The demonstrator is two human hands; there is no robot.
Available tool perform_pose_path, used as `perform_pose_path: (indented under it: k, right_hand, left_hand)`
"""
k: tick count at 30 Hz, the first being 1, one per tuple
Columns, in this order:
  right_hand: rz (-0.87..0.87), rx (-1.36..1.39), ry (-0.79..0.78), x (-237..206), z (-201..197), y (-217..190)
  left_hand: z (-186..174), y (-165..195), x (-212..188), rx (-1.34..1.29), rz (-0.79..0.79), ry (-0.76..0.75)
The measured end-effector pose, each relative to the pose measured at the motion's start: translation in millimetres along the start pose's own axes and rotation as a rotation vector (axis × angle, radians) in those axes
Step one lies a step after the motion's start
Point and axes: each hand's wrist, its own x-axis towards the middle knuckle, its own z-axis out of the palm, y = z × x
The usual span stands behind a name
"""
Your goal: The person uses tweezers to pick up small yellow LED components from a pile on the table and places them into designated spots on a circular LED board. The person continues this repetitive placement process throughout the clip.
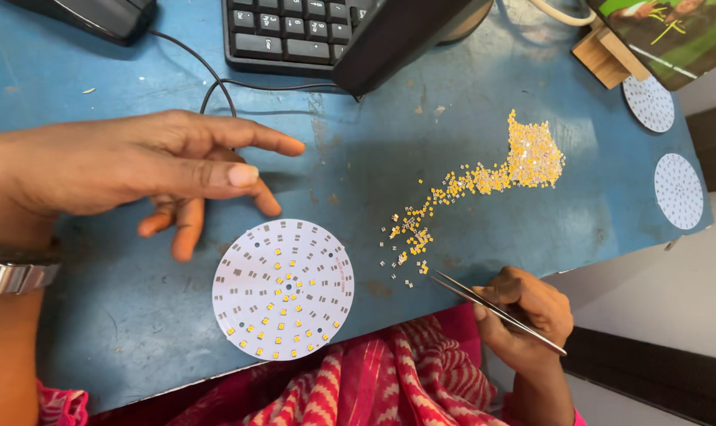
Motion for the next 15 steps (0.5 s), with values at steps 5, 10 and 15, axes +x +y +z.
perform_pose_path:
  k: [5, 10, 15]
  right_hand:
    - [-0.029, 0.035, -0.039, 3.3, 2.0, -2.3]
    - [-0.046, -0.007, -0.061, 5.2, 3.6, -5.6]
    - [-0.049, -0.019, -0.043, 6.3, 3.7, -5.4]
  left_hand:
    - [-3.2, -3.1, 0.2, 0.016, -0.049, 0.031]
    - [-3.3, -4.5, 1.0, 0.021, -0.043, 0.035]
    - [-2.6, -3.6, 0.6, 0.026, -0.045, 0.046]
